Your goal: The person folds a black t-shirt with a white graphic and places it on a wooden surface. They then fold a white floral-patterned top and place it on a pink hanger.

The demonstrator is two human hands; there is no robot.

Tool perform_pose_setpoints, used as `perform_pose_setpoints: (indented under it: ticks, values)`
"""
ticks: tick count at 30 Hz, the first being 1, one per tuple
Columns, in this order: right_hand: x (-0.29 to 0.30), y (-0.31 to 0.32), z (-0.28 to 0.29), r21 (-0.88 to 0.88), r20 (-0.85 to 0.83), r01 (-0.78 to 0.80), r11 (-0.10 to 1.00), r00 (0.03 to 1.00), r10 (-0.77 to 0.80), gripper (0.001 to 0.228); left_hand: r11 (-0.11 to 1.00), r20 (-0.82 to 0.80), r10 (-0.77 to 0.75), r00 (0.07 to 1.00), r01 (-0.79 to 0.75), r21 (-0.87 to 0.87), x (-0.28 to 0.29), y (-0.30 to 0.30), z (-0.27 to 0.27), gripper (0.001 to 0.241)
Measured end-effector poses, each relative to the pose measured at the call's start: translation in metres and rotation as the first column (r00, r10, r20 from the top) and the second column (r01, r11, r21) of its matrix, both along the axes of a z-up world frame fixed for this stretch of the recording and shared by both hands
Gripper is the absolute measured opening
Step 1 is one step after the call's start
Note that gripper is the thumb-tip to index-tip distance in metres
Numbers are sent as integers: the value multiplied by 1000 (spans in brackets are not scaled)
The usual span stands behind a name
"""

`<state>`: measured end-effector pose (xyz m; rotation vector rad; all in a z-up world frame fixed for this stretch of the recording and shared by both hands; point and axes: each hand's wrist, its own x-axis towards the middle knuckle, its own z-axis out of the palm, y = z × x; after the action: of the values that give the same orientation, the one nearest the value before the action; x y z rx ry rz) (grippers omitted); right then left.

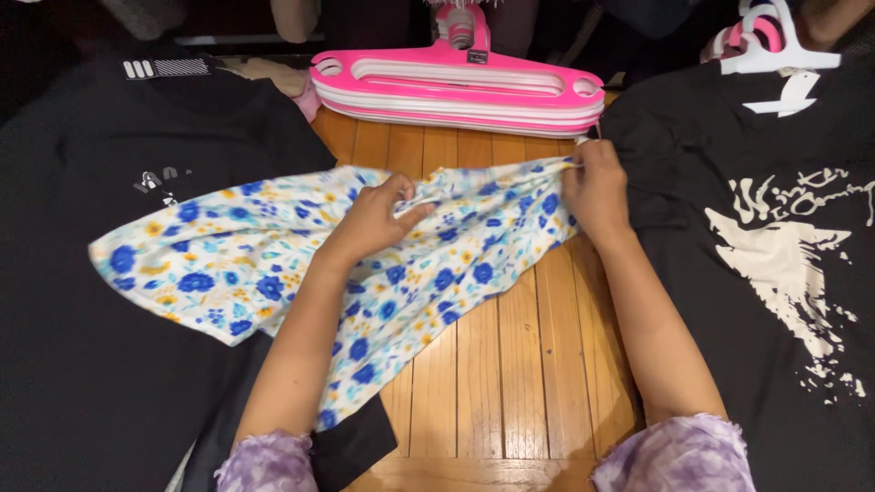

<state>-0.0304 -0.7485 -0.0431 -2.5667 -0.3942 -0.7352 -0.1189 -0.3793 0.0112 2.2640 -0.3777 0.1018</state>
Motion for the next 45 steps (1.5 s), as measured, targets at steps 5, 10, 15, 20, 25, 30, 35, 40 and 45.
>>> perform_pose_setpoints:
  ticks: [5, 10, 15, 20, 25, 30, 35, 40, 45]
  values:
    - [8, -16, 4, 38, -58, -21, 999, 998, 23, 22, 966, -261, 19, 965, 50, 254, -2, -3, 27, 73]
    - [-41, 37, 55, 31, -264, -210, 977, 941, 211, 31, 928, -178, 171, 969, -98, 360, 11, 12, 0, 63]
    - [-107, 97, 79, 307, -496, -675, 671, 488, 718, 40, 963, -85, 266, 960, -262, 57, 20, 20, -16, 49]
    - [-100, 100, 25, 145, -665, -784, 604, 375, 646, 14, 939, -162, 263, 951, -291, -182, 12, 36, 4, 60]
    - [-42, 37, 12, -168, -781, -606, 777, 563, 270, 13, 964, -86, 224, 971, -234, -129, 19, 73, -12, 56]
    - [9, -33, -16, -462, -700, -187, 867, 678, -227, 26, 943, 106, 312, 944, -321, 87, 14, 88, 8, 51]
    - [-13, 5, 11, -380, -590, -292, 878, 807, 13, 22, 798, 230, 515, 825, -560, 223, 14, 66, -1, 36]
    - [-96, 99, 82, -12, -565, -551, 834, 692, 449, 39, 842, 52, 539, 841, -536, -65, 35, 65, -32, 28]
    - [-93, 98, 48, 55, -576, -686, 725, 571, 584, 20, 845, -12, 494, 869, -484, -225, 37, 59, -32, 28]
